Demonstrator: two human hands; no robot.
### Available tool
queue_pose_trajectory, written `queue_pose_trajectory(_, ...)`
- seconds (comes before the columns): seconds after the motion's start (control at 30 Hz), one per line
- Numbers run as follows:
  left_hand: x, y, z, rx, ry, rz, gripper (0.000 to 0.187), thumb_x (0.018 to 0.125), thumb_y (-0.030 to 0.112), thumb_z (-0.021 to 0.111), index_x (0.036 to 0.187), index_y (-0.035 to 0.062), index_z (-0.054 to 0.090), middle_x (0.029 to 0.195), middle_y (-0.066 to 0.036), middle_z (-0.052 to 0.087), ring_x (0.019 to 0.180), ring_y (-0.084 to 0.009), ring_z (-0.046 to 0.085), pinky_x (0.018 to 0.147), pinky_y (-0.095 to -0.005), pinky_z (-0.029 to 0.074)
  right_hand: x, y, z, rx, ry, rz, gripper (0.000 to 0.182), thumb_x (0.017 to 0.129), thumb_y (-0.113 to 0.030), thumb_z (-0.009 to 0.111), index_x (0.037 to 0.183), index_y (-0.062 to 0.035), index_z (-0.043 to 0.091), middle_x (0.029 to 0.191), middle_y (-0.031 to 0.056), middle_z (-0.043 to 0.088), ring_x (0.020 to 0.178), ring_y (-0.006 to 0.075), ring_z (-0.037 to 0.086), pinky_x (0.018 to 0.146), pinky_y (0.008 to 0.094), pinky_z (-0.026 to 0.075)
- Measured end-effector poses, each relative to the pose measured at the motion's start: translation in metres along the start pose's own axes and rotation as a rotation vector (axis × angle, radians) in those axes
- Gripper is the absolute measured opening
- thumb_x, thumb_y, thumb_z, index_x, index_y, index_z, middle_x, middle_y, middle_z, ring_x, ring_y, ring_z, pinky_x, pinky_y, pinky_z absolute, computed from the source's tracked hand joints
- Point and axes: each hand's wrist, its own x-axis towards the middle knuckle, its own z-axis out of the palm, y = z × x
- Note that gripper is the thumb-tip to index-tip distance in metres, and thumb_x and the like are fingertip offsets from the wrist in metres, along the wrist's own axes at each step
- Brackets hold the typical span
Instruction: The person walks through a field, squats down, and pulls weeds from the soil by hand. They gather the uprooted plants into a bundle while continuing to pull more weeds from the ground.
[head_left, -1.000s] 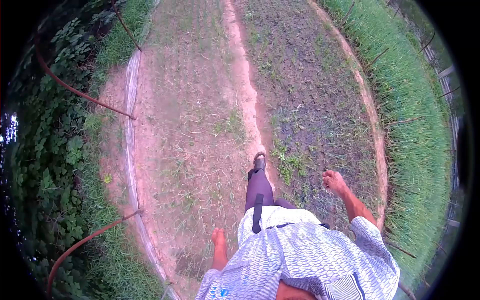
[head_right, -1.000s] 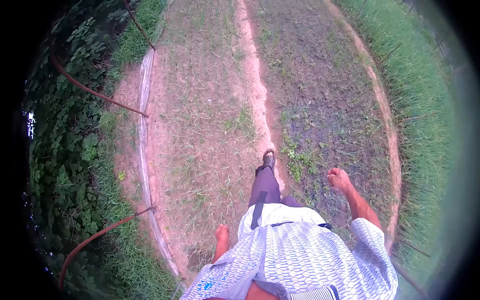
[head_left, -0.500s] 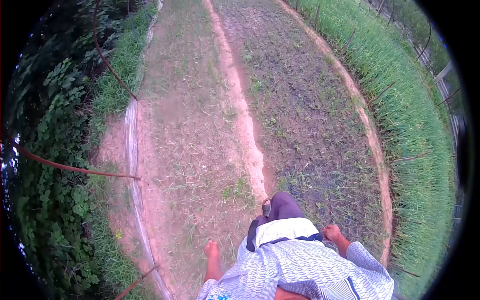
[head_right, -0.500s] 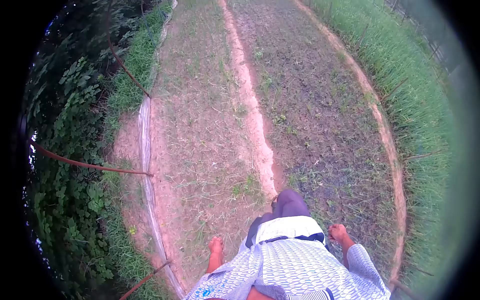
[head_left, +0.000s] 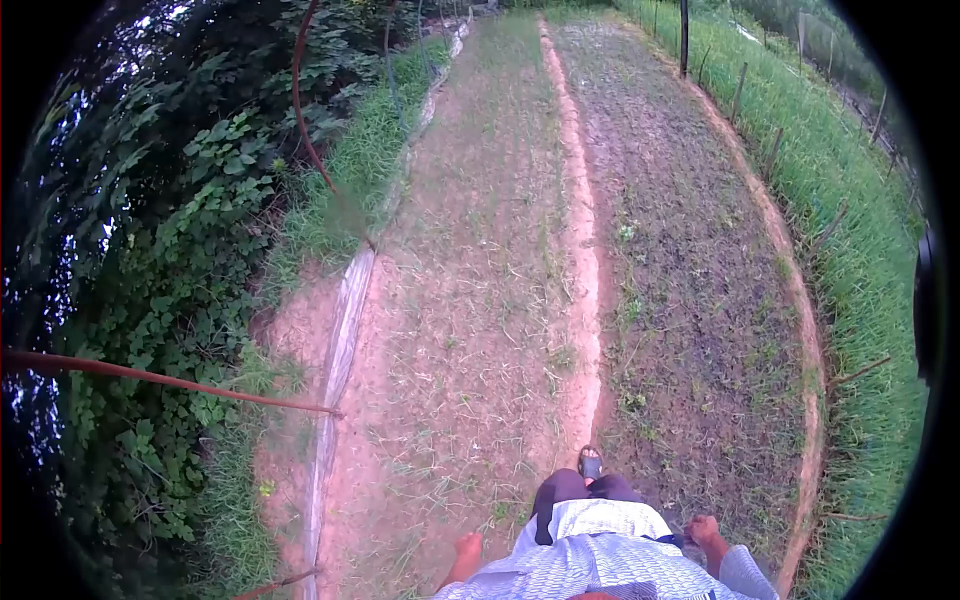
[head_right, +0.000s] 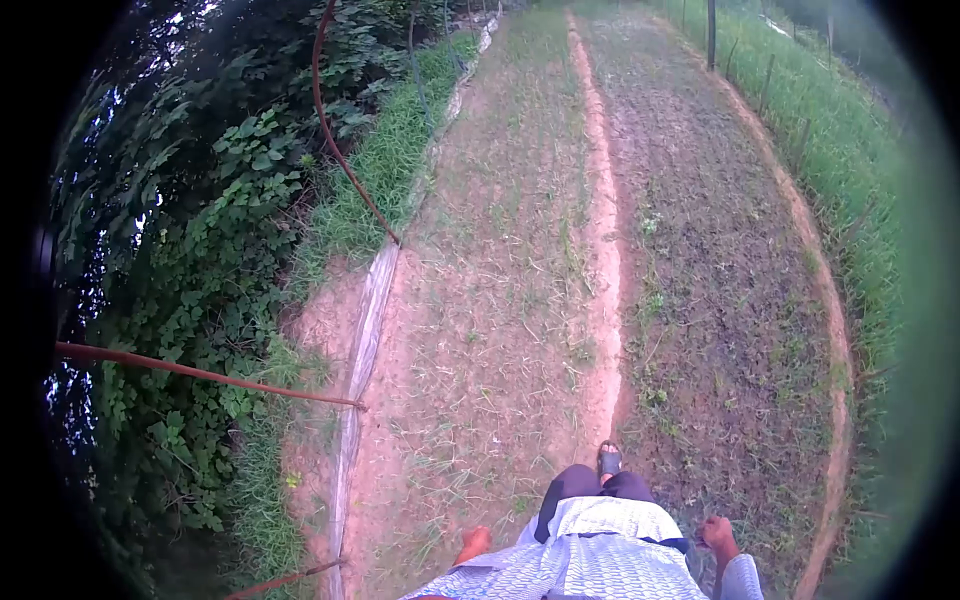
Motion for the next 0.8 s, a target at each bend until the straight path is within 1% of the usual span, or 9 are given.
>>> queue_pose_trajectory(0.13,0.010,0.082,0.023,0.191,-0.046,0.247,0.018,0.073,0.020,0.071,0.072,0.0045,0.062,0.068,-0.003,0.060,0.069,-0.0158,0.055,0.059,-0.0348,0.044,0.075,-0.131,-0.062,0.418,-0.002,-0.135,0.008,0.082,0.000,0.055,0.088,-0.0010,0.060,0.074,0.0090,0.062,0.058,0.0219,0.063,0.050,0.0382,0.053)
queue_pose_trajectory(0.23,0.032,0.146,0.047,0.103,-0.004,0.095,0.020,0.075,0.022,0.069,0.073,0.0039,0.061,0.070,-0.004,0.060,0.071,-0.0156,0.055,0.063,-0.0352,0.044,0.129,-0.215,-0.094,0.395,0.018,-0.226,0.010,0.080,0.000,0.053,0.089,0.0001,0.057,0.070,0.0076,0.059,0.056,0.0209,0.062,0.049,0.0383,0.054)
queue_pose_trajectory(0.3,0.064,0.182,0.068,-0.168,0.058,-0.050,0.020,0.075,0.022,0.069,0.073,0.0037,0.061,0.072,-0.004,0.060,0.073,-0.0156,0.055,0.066,-0.0349,0.045,0.143,-0.278,-0.106,0.423,0.065,-0.226,0.010,0.078,0.000,0.052,0.085,0.0002,0.059,0.068,0.0074,0.059,0.057,0.0207,0.062,0.049,0.0364,0.054)
queue_pose_trajectory(0.43,0.114,0.274,0.094,-0.311,0.120,-0.015,0.020,0.077,0.021,0.068,0.082,0.0031,0.060,0.078,-0.005,0.060,0.079,-0.0164,0.056,0.068,-0.0354,0.046,0.177,-0.364,-0.129,0.304,-0.026,-0.208,0.007,0.076,-0.001,0.054,0.080,-0.0005,0.060,0.068,0.0076,0.060,0.056,0.0199,0.061,0.050,0.0359,0.054)
queue_pose_trajectory(0.5,0.119,0.340,0.096,-0.130,0.159,-0.009,0.022,0.079,0.021,0.067,0.090,0.0028,0.060,0.084,-0.005,0.061,0.082,-0.0167,0.057,0.070,-0.0344,0.046,0.185,-0.385,-0.139,0.160,-0.013,-0.164,0.006,0.076,-0.002,0.055,0.079,-0.0009,0.061,0.069,0.0073,0.060,0.056,0.0196,0.061,0.051,0.0357,0.054)
queue_pose_trajectory(0.57,0.140,0.391,0.108,-0.395,0.044,-0.043,0.024,0.081,0.017,0.065,0.098,0.0030,0.057,0.091,-0.004,0.061,0.082,-0.0167,0.057,0.072,-0.0334,0.047,0.206,-0.399,-0.149,0.381,-0.179,0.009,0.006,0.079,0.002,0.051,0.083,-0.0029,0.050,0.062,0.0063,0.051,0.046,0.0162,0.049,0.039,0.0315,0.043)
queue_pose_trajectory(0.63,0.132,0.482,0.101,-0.236,0.029,0.007,0.026,0.082,0.012,0.063,0.105,0.0015,0.056,0.097,-0.005,0.060,0.087,-0.0164,0.057,0.079,-0.0325,0.049,0.221,-0.401,-0.164,0.443,-0.131,0.022,0.011,0.081,0.002,0.051,0.090,-0.0012,0.055,0.067,0.0085,0.057,0.050,0.0207,0.057,0.044,0.0355,0.050)
queue_pose_trajectory(0.7,0.178,0.523,0.110,-0.187,-0.037,0.115,0.031,0.082,0.010,0.063,0.110,-0.0013,0.057,0.098,-0.006,0.060,0.090,-0.0158,0.057,0.083,-0.0313,0.048,0.220,-0.416,-0.174,0.357,0.028,0.080,0.010,0.080,-0.007,0.056,0.081,-0.0072,0.066,0.076,0.0062,0.066,0.062,0.0183,0.064,0.055,0.0351,0.055)
queue_pose_trajectory(0.8,0.203,0.615,0.131,-0.361,0.026,0.195,0.034,0.082,0.010,0.062,0.113,-0.0032,0.056,0.099,-0.006,0.058,0.092,-0.0142,0.055,0.083,-0.0274,0.045,0.239,-0.436,-0.196,0.081,-0.085,-0.026,0.008,0.082,-0.003,0.056,0.088,0.0006,0.060,0.073,0.0100,0.063,0.061,0.0230,0.065,0.053,0.0375,0.056)
